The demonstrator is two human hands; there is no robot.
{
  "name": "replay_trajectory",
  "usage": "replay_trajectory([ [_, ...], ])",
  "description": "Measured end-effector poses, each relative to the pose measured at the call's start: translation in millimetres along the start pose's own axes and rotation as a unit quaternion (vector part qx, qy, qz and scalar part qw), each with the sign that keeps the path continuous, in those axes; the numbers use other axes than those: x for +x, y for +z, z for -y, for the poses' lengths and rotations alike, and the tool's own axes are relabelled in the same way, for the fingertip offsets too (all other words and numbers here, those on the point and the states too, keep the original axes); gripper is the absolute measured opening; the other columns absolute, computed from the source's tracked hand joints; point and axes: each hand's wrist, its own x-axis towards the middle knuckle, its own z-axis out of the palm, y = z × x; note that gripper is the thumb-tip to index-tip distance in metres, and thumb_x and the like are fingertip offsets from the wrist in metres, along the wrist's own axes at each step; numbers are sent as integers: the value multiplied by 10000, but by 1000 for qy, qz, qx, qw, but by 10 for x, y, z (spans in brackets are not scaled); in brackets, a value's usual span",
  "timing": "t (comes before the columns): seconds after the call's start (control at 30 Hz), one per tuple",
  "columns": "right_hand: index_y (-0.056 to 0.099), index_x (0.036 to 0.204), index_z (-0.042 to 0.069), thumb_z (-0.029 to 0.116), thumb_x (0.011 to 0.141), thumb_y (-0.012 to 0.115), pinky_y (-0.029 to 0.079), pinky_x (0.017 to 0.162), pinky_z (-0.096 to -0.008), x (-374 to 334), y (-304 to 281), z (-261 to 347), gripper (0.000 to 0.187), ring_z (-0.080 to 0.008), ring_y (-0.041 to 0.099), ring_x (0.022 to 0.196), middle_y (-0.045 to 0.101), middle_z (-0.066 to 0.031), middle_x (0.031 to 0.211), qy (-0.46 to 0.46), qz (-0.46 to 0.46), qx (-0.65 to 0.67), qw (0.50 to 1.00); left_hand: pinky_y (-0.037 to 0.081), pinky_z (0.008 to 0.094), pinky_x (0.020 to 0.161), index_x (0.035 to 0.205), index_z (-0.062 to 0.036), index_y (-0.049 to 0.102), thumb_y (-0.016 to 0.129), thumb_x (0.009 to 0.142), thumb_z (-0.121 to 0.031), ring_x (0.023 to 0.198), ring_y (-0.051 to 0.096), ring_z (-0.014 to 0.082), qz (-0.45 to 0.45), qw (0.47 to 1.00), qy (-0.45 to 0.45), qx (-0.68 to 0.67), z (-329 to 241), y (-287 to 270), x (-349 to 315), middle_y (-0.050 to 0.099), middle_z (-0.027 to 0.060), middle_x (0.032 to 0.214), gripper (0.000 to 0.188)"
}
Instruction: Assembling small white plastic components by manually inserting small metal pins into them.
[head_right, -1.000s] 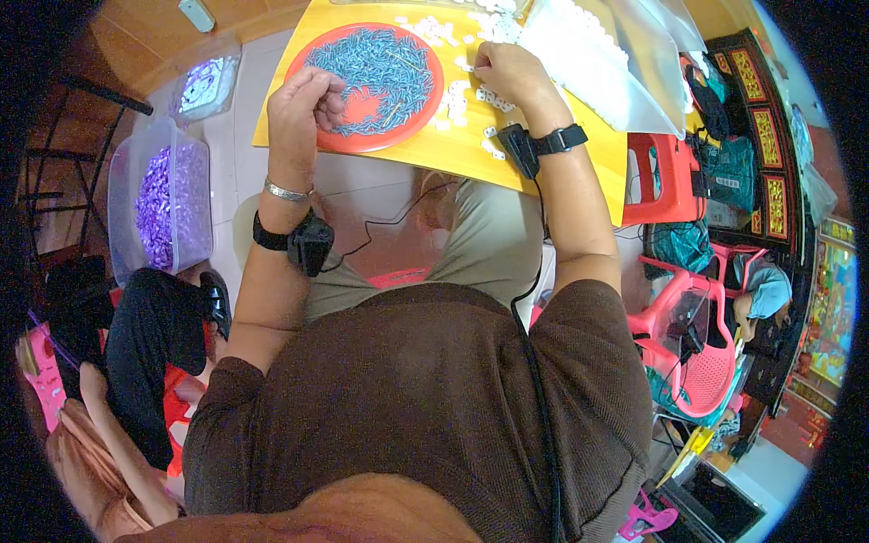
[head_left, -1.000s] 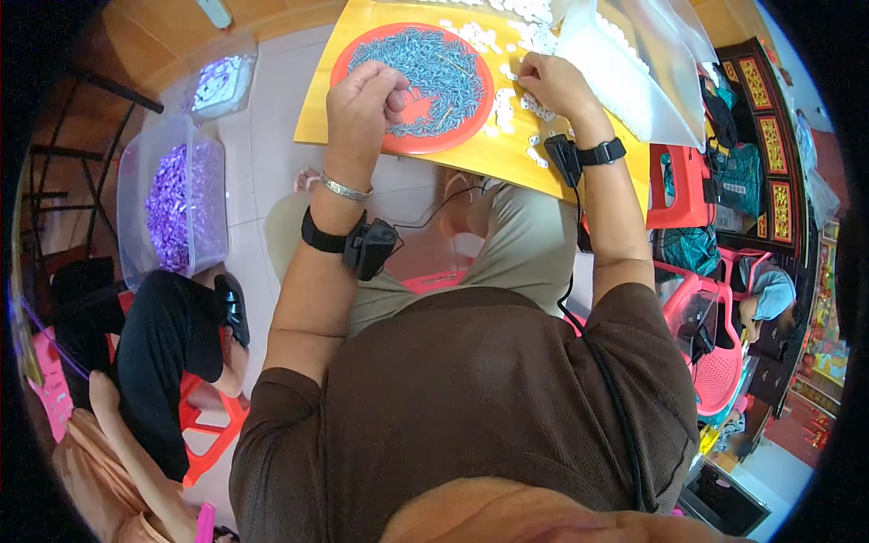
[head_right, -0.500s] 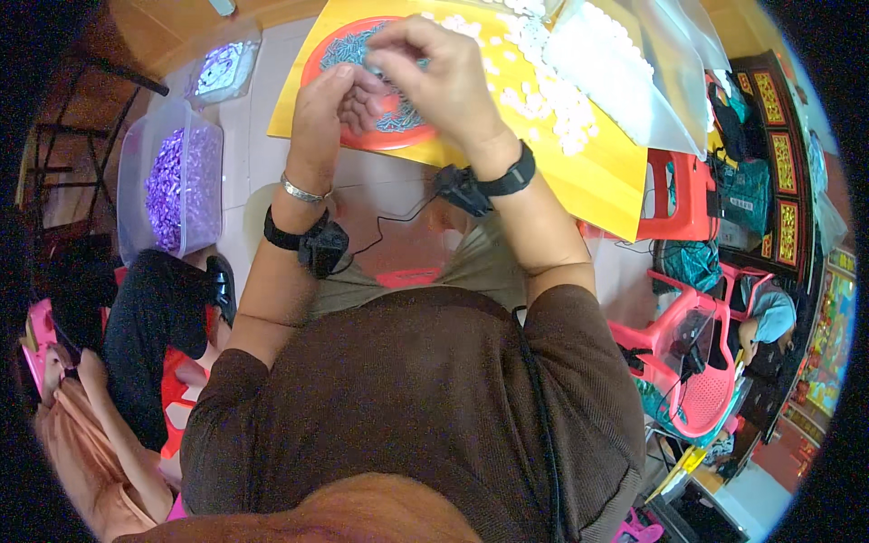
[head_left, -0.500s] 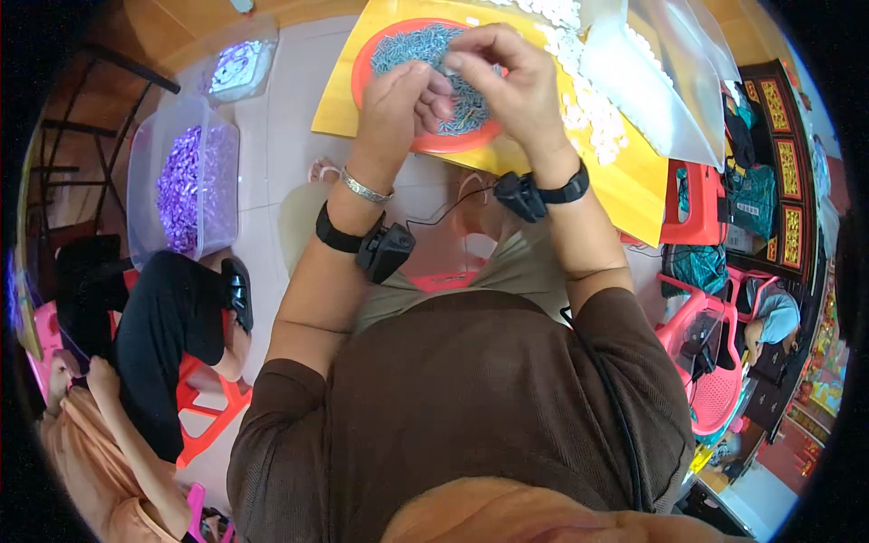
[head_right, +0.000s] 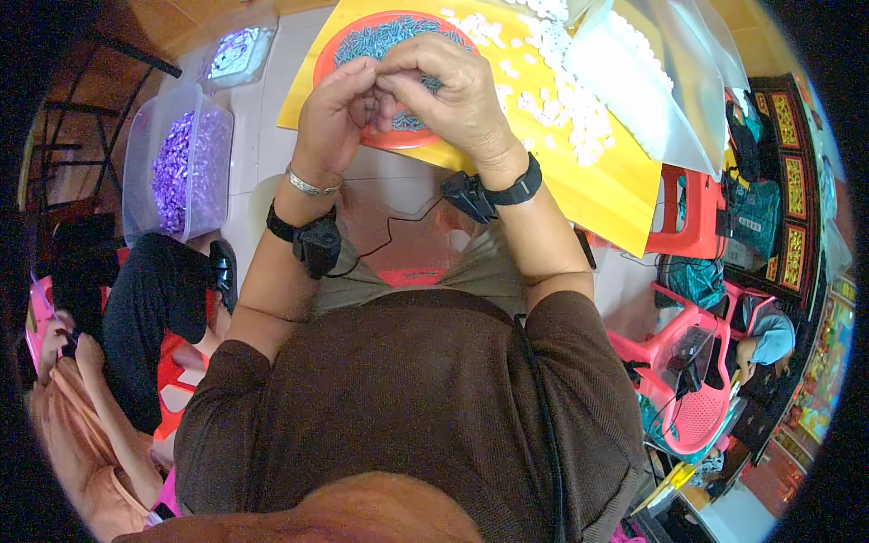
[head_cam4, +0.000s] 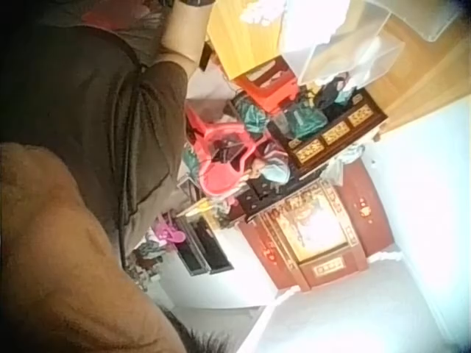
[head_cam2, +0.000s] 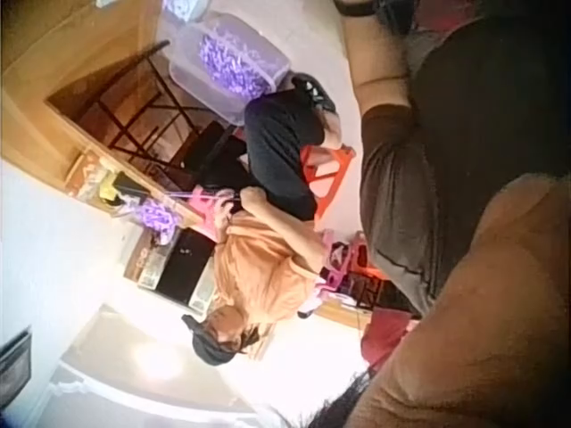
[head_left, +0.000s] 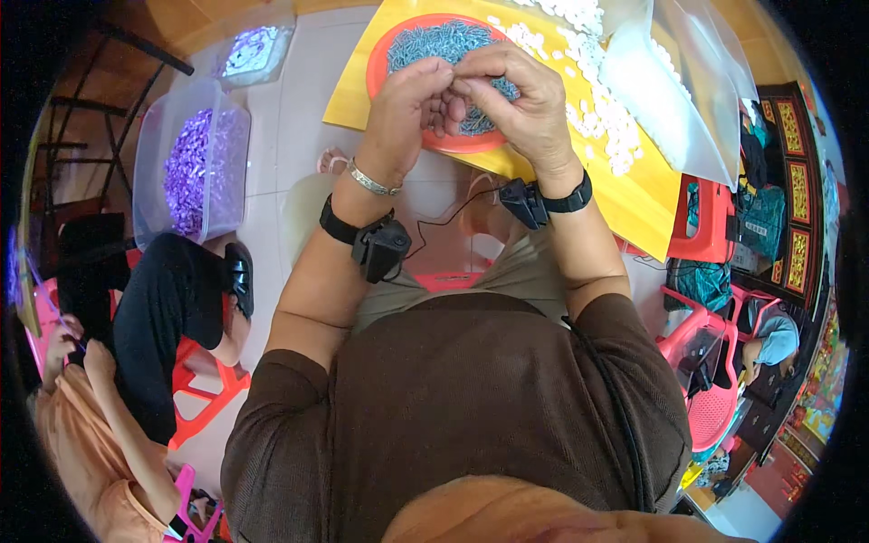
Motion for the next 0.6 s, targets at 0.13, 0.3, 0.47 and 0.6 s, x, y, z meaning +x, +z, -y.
replay_trajectory([
  [0.13, 630, 812, 53, -12, 709, 661, 493, 654, -298, -3, -22, 12, 126, -218, 620, 728, 636, -71, 789, -62, -13, -47, 997, 422, 220, 531, 844, -42, 548, 452, 894, -239, 570, 518, 106, 3, 1000, -1, -3, -19, 26, -5, 561, 39, 681, 225],
  [0.3, 632, 823, 63, -4, 707, 663, 498, 657, -303, 12, -33, 15, 137, -217, 622, 752, 643, -62, 817, -107, 27, -106, 988, 422, 216, 523, 852, -43, 544, 470, 884, -210, 562, 518, 105, -2, 999, 20, -37, 27, -27, 19, 563, 36, 687, 186],
  [0.47, 641, 849, 54, 38, 694, 693, 502, 619, -279, -22, 31, 38, 165, -193, 620, 737, 641, -62, 826, 15, 11, -66, 998, 423, 203, 517, 879, -51, 533, 479, 887, -164, 563, 528, 94, -60, 998, 28, 15, 10, 1, 1, 564, 18, 694, 126],
  [0.6, 643, 849, 38, 67, 684, 715, 498, 576, -261, -26, 16, 27, 182, -176, 613, 702, 632, -63, 812, 64, 33, -67, 995, 408, 190, 469, 857, -46, 536, 481, 867, -140, 522, 509, 83, -82, 995, 43, 43, 26, 28, 28, 555, 26, 674, 110],
])
